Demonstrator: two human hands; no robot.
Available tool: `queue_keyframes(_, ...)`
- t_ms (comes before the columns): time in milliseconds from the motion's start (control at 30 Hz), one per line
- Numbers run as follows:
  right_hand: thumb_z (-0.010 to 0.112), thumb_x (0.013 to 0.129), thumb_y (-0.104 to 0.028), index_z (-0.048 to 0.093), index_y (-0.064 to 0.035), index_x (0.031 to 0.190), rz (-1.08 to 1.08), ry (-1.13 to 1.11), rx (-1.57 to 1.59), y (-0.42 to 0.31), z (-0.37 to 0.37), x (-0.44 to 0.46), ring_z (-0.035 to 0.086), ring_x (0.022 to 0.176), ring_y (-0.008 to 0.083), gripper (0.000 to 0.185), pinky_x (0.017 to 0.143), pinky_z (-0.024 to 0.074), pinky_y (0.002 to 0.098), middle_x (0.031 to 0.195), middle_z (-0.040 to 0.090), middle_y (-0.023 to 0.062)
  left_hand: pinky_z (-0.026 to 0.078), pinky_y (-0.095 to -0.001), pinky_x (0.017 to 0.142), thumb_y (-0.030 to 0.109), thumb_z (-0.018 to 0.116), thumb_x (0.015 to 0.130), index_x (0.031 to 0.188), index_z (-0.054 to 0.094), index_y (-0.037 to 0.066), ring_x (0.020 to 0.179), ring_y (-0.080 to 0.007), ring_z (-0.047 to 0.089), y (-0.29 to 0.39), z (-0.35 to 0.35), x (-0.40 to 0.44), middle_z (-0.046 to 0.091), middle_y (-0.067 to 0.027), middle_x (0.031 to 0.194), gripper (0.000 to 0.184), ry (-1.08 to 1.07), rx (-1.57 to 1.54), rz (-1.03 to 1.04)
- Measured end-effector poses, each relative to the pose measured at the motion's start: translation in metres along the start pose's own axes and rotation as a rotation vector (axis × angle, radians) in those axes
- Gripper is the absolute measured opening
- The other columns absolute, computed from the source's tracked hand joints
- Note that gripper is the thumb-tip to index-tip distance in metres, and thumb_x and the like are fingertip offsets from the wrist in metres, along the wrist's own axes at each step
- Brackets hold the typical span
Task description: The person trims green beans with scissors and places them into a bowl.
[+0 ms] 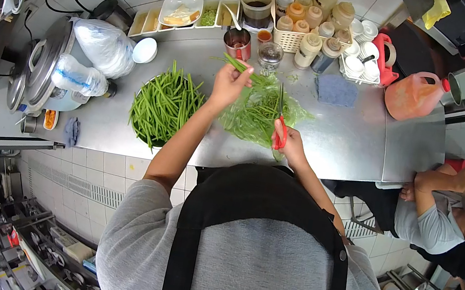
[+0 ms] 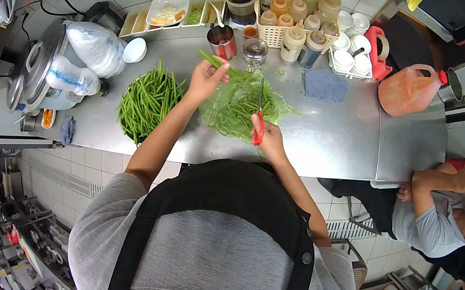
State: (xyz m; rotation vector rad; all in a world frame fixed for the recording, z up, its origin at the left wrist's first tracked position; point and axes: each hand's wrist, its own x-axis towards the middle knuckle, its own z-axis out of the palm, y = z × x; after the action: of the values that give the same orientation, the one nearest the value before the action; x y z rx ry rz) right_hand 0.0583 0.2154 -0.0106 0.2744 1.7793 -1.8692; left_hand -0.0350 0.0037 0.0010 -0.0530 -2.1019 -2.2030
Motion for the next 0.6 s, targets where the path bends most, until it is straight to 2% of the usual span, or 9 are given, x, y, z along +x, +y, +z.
queue_keyframes(100,0.051,0.086,-0.056,0.054,-0.0059,0.067,-0.008,-0.025,-0.014,-0.006,-0.003,-0.003,0.046,0.044,0.0093,0.054,0.043,0.0338,0.0208,0.053,0.050,0.0029,0.051,-0.0259,0.057,0.014,0.060,0.088,0.095,0.053,0.000,0.063,-0.0120,0.060,0.002,-0.003,0.001,0.060,-0.0058,0.075,0.017,0.047,-0.039,-0.072)
queue_keyframes(167,0.046,0.087,-0.058,0.054,-0.0059,0.067,0.005,-0.211,0.054,-0.011,-0.003,-0.006,0.042,0.042,0.0088,0.057,0.040,0.0300,0.0212,0.052,0.050,0.0040,0.051,-0.0260,0.057,0.015,0.060,0.088,0.095,0.053,0.000,0.063,-0.0120,0.060,0.000,-0.001,0.000,0.060,-0.0062,0.075,0.018,0.065,-0.069,-0.118)
queue_keyframes(233,0.045,0.088,-0.058,0.054,-0.0060,0.067,-0.006,-0.216,0.054,-0.015,0.001,-0.008,0.041,0.042,0.0086,0.057,0.039,0.0290,0.0216,0.052,0.050,0.0043,0.051,-0.0255,0.058,0.018,0.060,0.088,0.095,0.054,0.001,0.064,-0.0123,0.059,-0.003,0.003,-0.003,0.060,-0.0060,0.076,0.020,0.089,-0.235,-0.175)
queue_keyframes(300,0.043,0.088,-0.058,0.054,-0.0061,0.067,-0.016,-0.221,0.055,-0.015,0.005,-0.007,0.040,0.042,0.0084,0.057,0.039,0.0280,0.0220,0.052,0.050,0.0046,0.050,-0.0248,0.060,0.020,0.062,0.088,0.095,0.053,0.001,0.066,-0.0122,0.058,-0.004,0.006,-0.006,0.059,-0.0056,0.077,0.022,0.065,-0.272,-0.209)
queue_keyframes(400,0.046,0.088,-0.056,0.054,-0.0061,0.067,-0.011,-0.136,0.107,-0.011,0.005,-0.002,0.039,0.041,0.0079,0.055,0.039,0.0281,0.0214,0.052,0.049,0.0032,0.049,-0.0241,0.062,0.022,0.062,0.087,0.095,0.052,0.002,0.067,-0.0122,0.058,-0.004,0.011,-0.009,0.059,-0.0054,0.079,0.024,0.034,-0.294,-0.260)
queue_keyframes(600,0.060,0.086,-0.044,0.054,-0.0062,0.066,-0.052,0.001,0.035,0.003,0.005,0.005,0.044,0.044,0.0064,0.043,0.043,0.0339,0.0212,0.054,0.049,-0.0007,0.048,-0.0228,0.060,0.021,0.063,0.087,0.093,0.053,0.001,0.066,-0.0118,0.057,-0.008,0.011,-0.006,0.058,-0.0058,0.078,0.024,0.054,-0.309,-0.300)
